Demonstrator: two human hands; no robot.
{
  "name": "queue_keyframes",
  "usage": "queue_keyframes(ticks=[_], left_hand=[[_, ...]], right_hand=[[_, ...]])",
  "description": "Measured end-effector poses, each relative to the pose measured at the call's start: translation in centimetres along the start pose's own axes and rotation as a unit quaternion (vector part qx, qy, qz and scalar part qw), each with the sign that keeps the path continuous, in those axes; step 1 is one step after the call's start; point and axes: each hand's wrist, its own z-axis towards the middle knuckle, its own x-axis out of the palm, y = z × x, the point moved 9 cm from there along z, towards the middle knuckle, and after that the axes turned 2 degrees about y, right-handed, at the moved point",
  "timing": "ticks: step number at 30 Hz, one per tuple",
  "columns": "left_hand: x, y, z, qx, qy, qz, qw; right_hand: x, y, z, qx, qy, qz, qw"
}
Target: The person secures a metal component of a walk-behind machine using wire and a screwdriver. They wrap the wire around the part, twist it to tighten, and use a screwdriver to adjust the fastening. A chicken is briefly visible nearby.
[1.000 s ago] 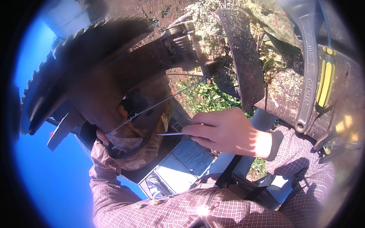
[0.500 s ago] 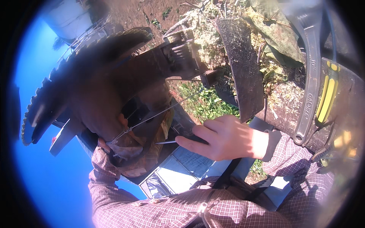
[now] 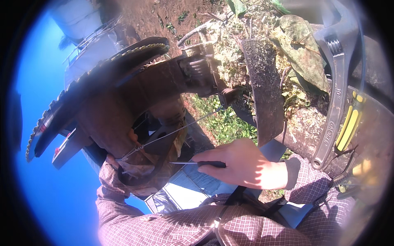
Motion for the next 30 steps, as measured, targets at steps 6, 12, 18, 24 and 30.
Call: queue_keyframes(ticks=[6,12,18,24,30], left_hand=[[2.6,-0.3,0.2,0.023,0.05,0.003,0.998],[2.7,0.2,1.1,0.04,0.071,0.046,0.996],[-5.5,0.6,-0.4,0.216,-0.152,0.076,0.962],[-4.2,2.1,-2.5,0.273,-0.171,0.15,0.935],[-1.2,8.2,-4.2,0.315,-0.054,0.075,0.944]], right_hand=[[3.2,-3.9,-1.5,0.329,0.106,0.319,0.883],[3.3,-1.9,-2.7,0.341,0.077,0.25,0.903],[5.6,-0.9,-7.0,0.305,-0.011,0.159,0.939],[5.9,4.3,-4.3,0.198,-0.191,0.015,0.961],[9.4,7.8,0.0,0.078,-0.21,0.004,0.974]])
